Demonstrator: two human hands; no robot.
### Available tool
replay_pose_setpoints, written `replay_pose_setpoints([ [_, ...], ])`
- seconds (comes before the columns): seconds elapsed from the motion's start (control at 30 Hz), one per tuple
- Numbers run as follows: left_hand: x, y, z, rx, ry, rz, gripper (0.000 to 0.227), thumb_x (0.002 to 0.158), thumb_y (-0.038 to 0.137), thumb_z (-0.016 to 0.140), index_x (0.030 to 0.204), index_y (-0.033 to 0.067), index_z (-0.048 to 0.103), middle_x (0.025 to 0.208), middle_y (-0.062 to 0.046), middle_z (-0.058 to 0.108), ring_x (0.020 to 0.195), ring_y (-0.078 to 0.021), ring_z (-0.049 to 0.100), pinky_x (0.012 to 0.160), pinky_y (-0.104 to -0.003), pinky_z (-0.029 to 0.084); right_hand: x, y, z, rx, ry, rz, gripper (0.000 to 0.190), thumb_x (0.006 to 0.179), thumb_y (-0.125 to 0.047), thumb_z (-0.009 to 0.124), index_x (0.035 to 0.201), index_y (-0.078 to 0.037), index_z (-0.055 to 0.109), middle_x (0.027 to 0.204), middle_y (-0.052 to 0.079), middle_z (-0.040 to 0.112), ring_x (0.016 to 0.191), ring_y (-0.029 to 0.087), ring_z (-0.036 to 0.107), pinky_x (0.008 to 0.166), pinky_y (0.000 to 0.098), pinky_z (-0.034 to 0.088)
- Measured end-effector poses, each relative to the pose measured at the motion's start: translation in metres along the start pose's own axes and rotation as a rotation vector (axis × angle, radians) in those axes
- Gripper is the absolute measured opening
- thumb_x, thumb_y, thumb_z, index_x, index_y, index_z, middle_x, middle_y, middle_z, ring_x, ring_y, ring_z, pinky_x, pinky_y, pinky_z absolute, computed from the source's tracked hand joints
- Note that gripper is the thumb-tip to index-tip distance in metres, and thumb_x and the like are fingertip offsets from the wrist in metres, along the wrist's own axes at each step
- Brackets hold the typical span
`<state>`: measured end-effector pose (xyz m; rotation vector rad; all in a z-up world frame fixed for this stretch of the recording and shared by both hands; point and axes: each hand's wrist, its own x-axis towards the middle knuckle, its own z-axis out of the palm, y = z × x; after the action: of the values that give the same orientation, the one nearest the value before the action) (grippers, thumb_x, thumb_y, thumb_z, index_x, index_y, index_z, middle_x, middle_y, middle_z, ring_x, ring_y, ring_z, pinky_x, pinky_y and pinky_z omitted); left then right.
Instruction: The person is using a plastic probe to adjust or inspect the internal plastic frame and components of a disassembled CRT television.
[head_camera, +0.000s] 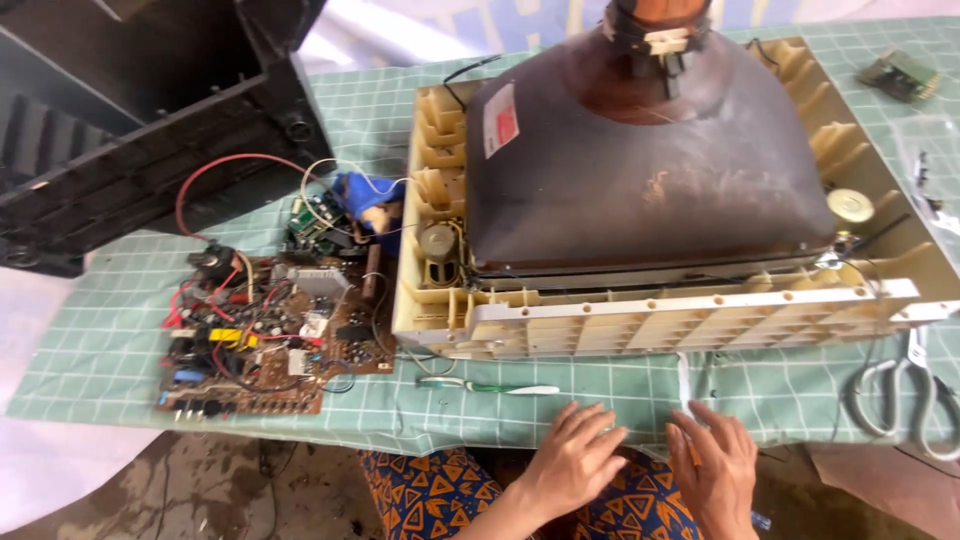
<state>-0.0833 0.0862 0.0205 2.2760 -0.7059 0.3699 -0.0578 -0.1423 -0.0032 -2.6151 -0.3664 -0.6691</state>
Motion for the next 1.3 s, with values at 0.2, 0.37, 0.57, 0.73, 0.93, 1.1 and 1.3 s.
replay_pose_setpoints([
  [0.2,-0.022,-0.021,-0.051,0.075,0.276,-0.041,0.018,0.091,0.000,0.073,0.109,-0.0035,0.071,0.108,-0.018,0.076,0.105,-0.0292,0.070,0.102,-0.038,0.057,0.031,-0.053,0.019,0.305,-0.011,-0.200,0.022,0.086,-0.015,0.078,0.107,-0.010,0.076,0.110,0.010,0.075,0.097,0.025,0.069,0.101,0.0497,0.050],
  [0.37,-0.045,-0.015,-0.094,0.239,0.411,-0.142,0.018,0.099,0.011,0.065,0.107,-0.0022,0.074,0.106,-0.015,0.076,0.100,-0.0290,0.071,0.095,-0.041,0.056,0.052,-0.115,0.061,0.334,-0.154,-0.390,0.034,0.086,-0.020,0.078,0.119,-0.013,0.071,0.109,0.007,0.073,0.092,0.025,0.066,0.080,0.0401,0.050],
  [0.57,-0.070,-0.025,-0.098,0.267,0.450,-0.254,0.017,0.098,0.011,0.064,0.108,0.0002,0.074,0.104,-0.012,0.076,0.098,-0.0269,0.072,0.089,-0.038,0.059,0.042,-0.123,0.117,0.055,-0.231,-0.364,0.025,0.090,-0.041,0.070,0.094,-0.017,0.065,0.111,0.006,0.061,0.087,0.033,0.058,0.071,0.0466,0.049],
  [0.73,-0.066,-0.032,-0.098,0.260,0.558,-0.256,0.017,0.097,0.010,0.065,0.106,0.0003,0.075,0.101,-0.011,0.077,0.096,-0.0263,0.073,0.086,-0.035,0.063,0.023,-0.094,0.084,0.368,-0.397,-0.162,0.020,0.100,-0.028,0.062,0.114,-0.015,0.060,0.095,0.005,0.080,0.074,0.021,0.079,0.070,0.0387,0.063],
  [0.93,-0.049,-0.052,-0.063,0.002,0.560,-0.279,0.021,0.093,0.004,0.067,0.113,-0.0022,0.070,0.106,-0.016,0.076,0.097,-0.0265,0.073,0.088,-0.033,0.062,-0.014,-0.050,0.043,0.309,-0.507,0.418,0.032,0.095,-0.042,0.058,0.120,-0.022,0.062,0.085,0.009,0.079,0.073,0.033,0.077,0.066,0.0453,0.055],
  [1.1,-0.022,-0.026,-0.041,-0.509,0.362,-0.578,0.034,0.100,0.025,0.063,0.127,0.0040,0.065,0.112,-0.017,0.074,0.096,-0.0279,0.074,0.085,-0.039,0.065,-0.027,-0.051,0.053,0.309,-0.425,0.336,0.031,0.095,-0.039,0.059,0.118,-0.018,0.060,0.076,0.006,0.077,0.062,0.022,0.075,0.059,0.0396,0.062],
  [1.3,-0.005,-0.018,-0.032,-0.953,0.362,-0.685,0.020,0.098,0.016,0.072,0.115,0.0045,0.072,0.094,-0.007,0.072,0.086,-0.0175,0.069,0.075,-0.028,0.062,-0.017,-0.077,0.040,0.557,-0.465,0.282,0.033,0.092,-0.034,0.065,0.117,-0.012,0.064,0.074,0.006,0.072,0.059,0.016,0.069,0.056,0.0316,0.058],
])
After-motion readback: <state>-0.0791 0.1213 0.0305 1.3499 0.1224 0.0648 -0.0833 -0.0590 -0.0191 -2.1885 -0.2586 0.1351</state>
